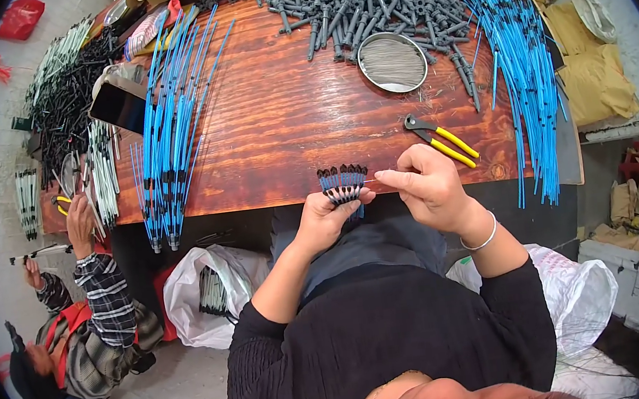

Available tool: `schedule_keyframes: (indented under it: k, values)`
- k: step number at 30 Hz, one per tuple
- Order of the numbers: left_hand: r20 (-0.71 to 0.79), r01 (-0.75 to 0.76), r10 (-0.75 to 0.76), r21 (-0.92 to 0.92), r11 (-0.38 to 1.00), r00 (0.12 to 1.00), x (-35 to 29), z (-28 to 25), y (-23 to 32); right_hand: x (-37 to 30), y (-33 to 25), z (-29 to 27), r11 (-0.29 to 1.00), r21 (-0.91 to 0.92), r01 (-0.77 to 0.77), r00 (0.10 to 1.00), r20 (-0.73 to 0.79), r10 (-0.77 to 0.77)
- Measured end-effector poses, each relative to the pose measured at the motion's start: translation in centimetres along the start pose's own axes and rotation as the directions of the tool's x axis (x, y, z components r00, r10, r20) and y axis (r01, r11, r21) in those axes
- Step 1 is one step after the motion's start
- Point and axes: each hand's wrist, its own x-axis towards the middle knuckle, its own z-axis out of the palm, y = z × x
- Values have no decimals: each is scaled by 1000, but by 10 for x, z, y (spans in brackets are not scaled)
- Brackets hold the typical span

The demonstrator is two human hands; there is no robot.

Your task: The person threads a wire through the ends of blue umbrella ribs, gathers them together, and inserts them into a plastic hub. They then use pliers to twist the wire ends and snip the excess before setting the frame aside.

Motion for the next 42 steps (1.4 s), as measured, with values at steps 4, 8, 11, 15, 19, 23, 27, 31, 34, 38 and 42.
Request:
schedule_keyframes:
  k: [4, 8, 11, 15, 19, 23, 27, 31, 34, 38, 42]
  values:
    - [-6, 9, -9, 2, 1000, 1000, 0, 0, 2, 1, 1, -1, 1000, -8, 9, 1000, 14, -9]
    - [-15, 0, 0, 6, 1000, 1000, 0, 2, 1, 5, -2, -3, 996, -63, 56, 997, 64, -52]
    - [-21, -17, 18, 13, 1000, 1000, -1, 1, 0, 12, -7, -6, 976, -167, 138, 986, 115, -120]
    - [-11, -8, 8, 25, 1000, 1000, 0, 0, 0, 20, 0, -5, 972, -137, 189, 973, 161, -166]
    - [1, 11, -11, 17, 1000, 1000, 0, -2, 0, 17, 8, 6, 992, 99, 84, 989, 117, -95]
    - [1, -4, 4, 6, 1000, 1000, 1, -2, 0, 12, 6, 12, 965, 249, -85, 992, 110, 59]
    - [18, 3, -3, 36, 999, 1000, 0, -3, 2, 17, 3, 6, 975, 216, -45, 986, 167, 9]
    - [2, 45, -45, -9, 999, 999, 2, -2, 4, 20, 1, 6, 994, 106, -37, 986, 164, 20]
    - [28, 44, -44, 18, 999, 999, 2, -3, 4, 15, 1, 14, 955, 257, -148, 983, 146, 113]
    - [34, 38, -39, 37, 999, 999, 2, -4, 4, 19, -1, 12, 983, 170, -68, 988, 145, 43]
    - [37, 17, -22, 126, 992, 999, 2, -5, 12, 26, -5, 6, 995, -3, 96, 977, 191, -94]
